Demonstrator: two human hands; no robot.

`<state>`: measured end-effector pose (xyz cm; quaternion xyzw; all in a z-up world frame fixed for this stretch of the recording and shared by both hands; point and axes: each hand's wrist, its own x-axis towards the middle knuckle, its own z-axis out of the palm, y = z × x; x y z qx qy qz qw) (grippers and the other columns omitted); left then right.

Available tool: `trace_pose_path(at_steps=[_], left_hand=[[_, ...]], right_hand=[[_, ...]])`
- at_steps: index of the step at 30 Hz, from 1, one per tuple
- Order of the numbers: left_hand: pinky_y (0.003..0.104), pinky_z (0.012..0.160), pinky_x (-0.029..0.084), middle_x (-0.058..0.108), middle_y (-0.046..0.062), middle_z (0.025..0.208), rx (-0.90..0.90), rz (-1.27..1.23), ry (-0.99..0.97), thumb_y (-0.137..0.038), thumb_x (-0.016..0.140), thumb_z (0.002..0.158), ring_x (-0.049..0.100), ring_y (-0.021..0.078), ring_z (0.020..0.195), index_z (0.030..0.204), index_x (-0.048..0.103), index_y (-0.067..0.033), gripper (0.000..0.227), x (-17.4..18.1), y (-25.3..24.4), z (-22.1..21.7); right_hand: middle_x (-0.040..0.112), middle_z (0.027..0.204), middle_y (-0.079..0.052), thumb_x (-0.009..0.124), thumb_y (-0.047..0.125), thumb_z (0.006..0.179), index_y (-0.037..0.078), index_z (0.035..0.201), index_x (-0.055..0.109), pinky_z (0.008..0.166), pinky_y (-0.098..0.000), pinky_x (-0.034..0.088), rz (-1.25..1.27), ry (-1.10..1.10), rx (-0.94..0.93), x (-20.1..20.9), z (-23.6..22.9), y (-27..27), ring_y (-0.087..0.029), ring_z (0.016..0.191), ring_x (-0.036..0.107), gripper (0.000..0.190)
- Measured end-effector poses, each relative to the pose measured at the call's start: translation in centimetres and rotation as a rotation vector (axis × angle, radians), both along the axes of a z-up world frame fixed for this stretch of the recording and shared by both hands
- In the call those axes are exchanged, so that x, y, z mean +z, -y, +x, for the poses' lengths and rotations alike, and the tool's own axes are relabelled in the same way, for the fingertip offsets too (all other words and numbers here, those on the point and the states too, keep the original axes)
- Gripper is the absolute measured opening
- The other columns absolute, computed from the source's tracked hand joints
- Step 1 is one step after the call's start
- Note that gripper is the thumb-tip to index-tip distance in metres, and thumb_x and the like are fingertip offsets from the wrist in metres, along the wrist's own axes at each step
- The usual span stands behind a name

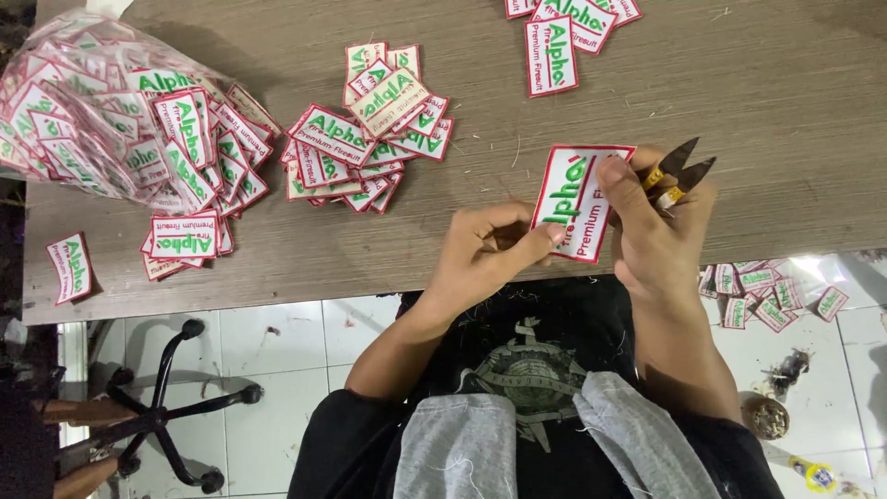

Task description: Trimming excess threads from fabric labels using small scissors on a work table

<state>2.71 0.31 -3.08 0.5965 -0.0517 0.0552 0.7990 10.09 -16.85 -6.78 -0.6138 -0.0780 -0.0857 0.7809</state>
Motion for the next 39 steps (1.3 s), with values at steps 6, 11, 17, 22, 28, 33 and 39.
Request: trace_pose_path(at_steps=[6,11,17,22,28,33,39], left_hand=[[0.025,0.053,0.059,0.067,0.013,0.065,-0.061,0.016,-0.112,-0.003,0.075,0.088,0.063,0.0108,0.059,0.086,0.074,0.0041,0.007,2.6,-0.5,-0.3],[0.027,0.061,0.061,0.073,0.012,0.072,0.201,-0.023,-0.192,-0.009,0.079,0.089,0.068,0.0109,0.068,0.090,0.077,0.0020,0.011,2.5,-0.2,-0.3],[0.024,0.064,0.060,0.074,0.014,0.077,0.277,-0.065,-0.198,-0.014,0.081,0.090,0.071,0.0121,0.073,0.096,0.076,0.0000,0.015,2.4,0.3,-0.8],[0.037,0.074,0.066,0.076,0.018,0.081,0.271,-0.268,-0.178,-0.009,0.083,0.086,0.077,0.0220,0.077,0.099,0.075,0.0036,0.020,1.8,1.0,-0.5],[0.048,0.075,0.066,0.077,0.022,0.084,0.229,-0.412,-0.192,-0.004,0.080,0.088,0.077,0.0294,0.080,0.100,0.071,0.0095,0.020,0.6,1.2,-0.4],[0.049,0.072,0.066,0.077,0.021,0.082,0.218,-0.433,-0.221,-0.004,0.080,0.088,0.078,0.0298,0.078,0.100,0.070,0.0108,0.022,0.1,1.1,-0.6],[0.044,0.067,0.067,0.076,0.019,0.079,0.152,-0.389,-0.240,-0.007,0.081,0.088,0.077,0.0269,0.072,0.098,0.070,0.0097,0.023,-0.3,1.5,-0.7]], right_hand=[[0.048,0.067,-0.004,0.068,0.020,0.109,-0.001,0.100,0.068,0.063,-0.0236,0.043,-0.242,0.163,0.048,2.6,-0.7,0.2,-0.009,0.066,0.047,0.023],[0.049,0.067,-0.011,0.045,0.041,0.111,-0.004,0.101,0.066,0.056,-0.0305,0.037,-0.528,0.422,-0.011,2.8,-2.8,2.3,-0.018,0.055,0.042,0.050],[0.051,0.069,-0.004,0.082,0.046,0.100,0.003,0.095,0.073,0.054,-0.0289,0.046,-0.977,0.736,-0.250,1.0,-4.1,2.3,-0.020,0.052,0.052,0.044],[0.050,0.062,-0.004,0.086,0.042,0.098,0.005,0.085,0.071,0.050,-0.0273,0.042,-0.918,0.772,-0.234,1.1,-4.0,2.1,-0.021,0.047,0.050,0.042],[0.048,0.057,-0.001,0.081,0.042,0.102,0.007,0.078,0.068,0.048,-0.0258,0.042,-0.917,0.791,-0.278,-1.0,-3.8,3.0,-0.018,0.044,0.049,0.044],[0.047,0.053,-0.002,0.080,0.042,0.102,0.007,0.076,0.068,0.048,-0.0264,0.042,-0.885,0.742,-0.271,-0.7,-4.2,2.8,-0.019,0.041,0.046,0.044],[0.047,0.058,-0.004,0.068,0.039,0.102,0.003,0.091,0.067,0.053,-0.0278,0.039,-0.493,0.399,-0.037,0.7,-3.6,1.5,-0.014,0.051,0.042,0.038]])
